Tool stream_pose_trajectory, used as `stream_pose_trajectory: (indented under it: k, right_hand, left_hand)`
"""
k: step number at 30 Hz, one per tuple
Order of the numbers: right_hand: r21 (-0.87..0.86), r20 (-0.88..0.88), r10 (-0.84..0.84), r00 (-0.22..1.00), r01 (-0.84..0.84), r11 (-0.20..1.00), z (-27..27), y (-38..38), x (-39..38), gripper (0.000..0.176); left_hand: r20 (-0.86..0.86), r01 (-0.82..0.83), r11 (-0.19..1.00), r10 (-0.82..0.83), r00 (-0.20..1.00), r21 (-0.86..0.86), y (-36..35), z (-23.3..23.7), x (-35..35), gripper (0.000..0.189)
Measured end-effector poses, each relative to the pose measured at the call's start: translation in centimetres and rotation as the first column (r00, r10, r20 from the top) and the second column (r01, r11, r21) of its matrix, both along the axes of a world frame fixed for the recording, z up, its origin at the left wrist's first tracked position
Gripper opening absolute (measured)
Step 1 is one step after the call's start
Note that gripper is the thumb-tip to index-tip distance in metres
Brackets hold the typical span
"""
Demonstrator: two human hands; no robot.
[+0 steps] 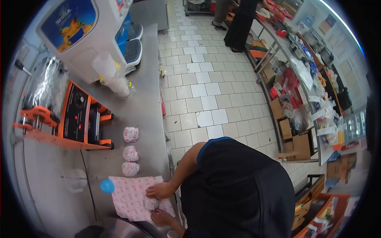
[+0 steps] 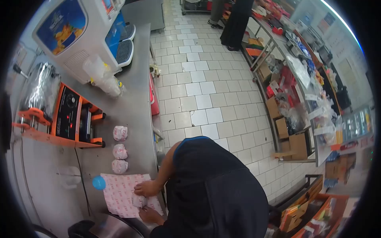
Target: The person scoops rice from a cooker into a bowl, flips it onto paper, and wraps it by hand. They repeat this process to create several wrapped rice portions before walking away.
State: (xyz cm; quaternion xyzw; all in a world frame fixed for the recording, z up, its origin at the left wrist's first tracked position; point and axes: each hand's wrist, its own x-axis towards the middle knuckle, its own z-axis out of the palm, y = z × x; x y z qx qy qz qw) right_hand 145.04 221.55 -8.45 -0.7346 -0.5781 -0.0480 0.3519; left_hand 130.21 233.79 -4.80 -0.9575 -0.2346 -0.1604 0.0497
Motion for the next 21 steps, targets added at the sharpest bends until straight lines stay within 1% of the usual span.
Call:
stream_pose_trajectory:
  k: [1,2,3,4,5,6,7,8,9,10,11,12,13,14,15,16,17,18,19,20,21]
  right_hand:
    - [-0.059,0.030,-0.033,0.999,0.034,0.998,1.3,-0.1,-0.2,0.054]
    - [-0.125,0.056,-0.052,0.997,0.059,0.990,2.6,-0.6,-0.6,0.059]
    - [-0.123,0.062,-0.059,0.996,0.066,0.990,3.2,-0.2,-0.8,0.059]
    - [-0.112,-0.209,-0.208,0.956,0.188,0.976,3.8,0.9,-0.9,0.057]
    - [-0.137,-0.465,-0.327,0.823,0.298,0.945,4.5,1.7,-1.2,0.056]
    - [-0.323,-0.898,-0.334,0.287,0.088,0.942,11.2,-0.4,0.8,0.053]
    - [-0.322,-0.898,-0.333,0.288,0.087,0.943,10.5,-0.1,0.8,0.053]
    - [-0.271,-0.923,-0.332,0.194,0.285,0.919,9.4,0.6,0.8,0.056]
    - [-0.224,-0.946,-0.308,0.105,0.476,0.851,9.9,0.7,1.1,0.060]
    - [-0.167,-0.975,-0.211,0.070,0.396,0.903,10.1,-0.3,1.9,0.059]
    - [-0.081,-0.979,-0.141,0.147,0.357,0.931,8.9,-1.1,2.8,0.053]
    - [0.005,-0.977,-0.059,0.205,0.298,0.954,7.0,-1.6,3.2,0.048]
    - [0.050,-0.946,-0.038,0.323,0.258,0.965,6.6,-3.0,3.5,0.055]
    - [-0.096,-0.896,-0.157,0.415,0.165,0.982,8.4,-4.8,4.1,0.059]
    - [-0.155,-0.785,-0.288,0.549,0.277,0.948,9.1,-5.8,3.7,0.057]
    - [-0.034,-0.802,-0.143,0.581,0.195,0.980,6.9,-6.4,4.9,0.055]
    - [0.033,-0.826,-0.064,0.560,0.160,0.987,8.8,-8.1,5.1,0.053]
    - [-0.097,-0.939,-0.116,0.323,0.074,0.992,10.9,-9.5,5.4,0.051]
    - [-0.110,-0.919,-0.143,0.368,0.109,0.988,11.7,-10.8,5.6,0.051]
    - [-0.179,-0.900,-0.205,0.386,0.102,0.979,12.9,-12.0,6.2,0.047]
    - [-0.242,-0.876,-0.266,0.403,0.111,0.964,13.5,-12.9,6.7,0.044]
  left_hand:
    - [0.061,-0.019,0.993,0.026,0.998,-0.114,-0.3,0.2,0.3,0.014]
    - [0.061,-0.014,0.993,0.022,0.998,-0.121,-0.9,0.4,0.1,0.014]
    - [0.085,-0.036,0.980,0.054,0.995,-0.197,-1.3,1.9,0.5,0.015]
    - [0.109,-0.048,0.963,0.080,0.991,-0.264,-1.3,3.4,1.5,0.015]
    - [0.113,-0.038,0.965,0.070,0.991,-0.260,-1.6,4.4,2.6,0.015]
    - [0.238,0.045,0.973,0.011,0.971,-0.226,-2.1,5.3,3.8,0.017]
    - [0.357,0.118,0.976,-0.045,0.933,-0.184,-2.7,6.3,4.9,0.018]
    - [0.357,0.114,0.977,-0.043,0.933,-0.180,-3.4,7.9,5.9,0.018]
    - [0.239,0.078,0.773,0.097,0.966,-0.629,-4.2,9.7,7.2,0.021]
    - [0.068,0.000,0.381,0.164,0.984,-0.924,-4.4,10.6,8.1,0.025]
    - [0.106,0.110,-0.004,0.226,0.968,-0.994,-4.0,10.3,8.5,0.029]
    - [0.107,0.224,-0.371,0.309,0.945,-0.901,-2.9,9.6,8.5,0.035]
    - [0.089,0.226,-0.531,0.270,0.959,-0.817,-2.1,9.0,8.8,0.038]
    - [0.075,0.231,-0.662,0.256,0.964,-0.712,-1.9,8.1,9.3,0.041]
    - [0.045,0.192,-0.701,0.223,0.974,-0.686,-2.1,6.9,9.2,0.039]
    - [-0.024,0.143,-0.646,0.243,0.970,-0.750,-3.1,7.3,9.4,0.038]
    - [-0.029,0.118,-0.601,0.228,0.973,-0.791,-3.6,7.2,9.8,0.037]
    - [0.073,0.119,-0.548,0.106,0.992,-0.828,-3.9,6.1,10.1,0.037]
    - [0.067,0.063,-0.486,0.009,0.998,-0.872,-4.4,6.5,10.4,0.042]
    - [-0.029,-0.058,-0.329,-0.090,0.995,-0.943,-4.7,6.6,11.0,0.048]
    - [-0.053,-0.079,-0.220,-0.122,0.991,-0.972,-5.3,7.9,11.5,0.049]
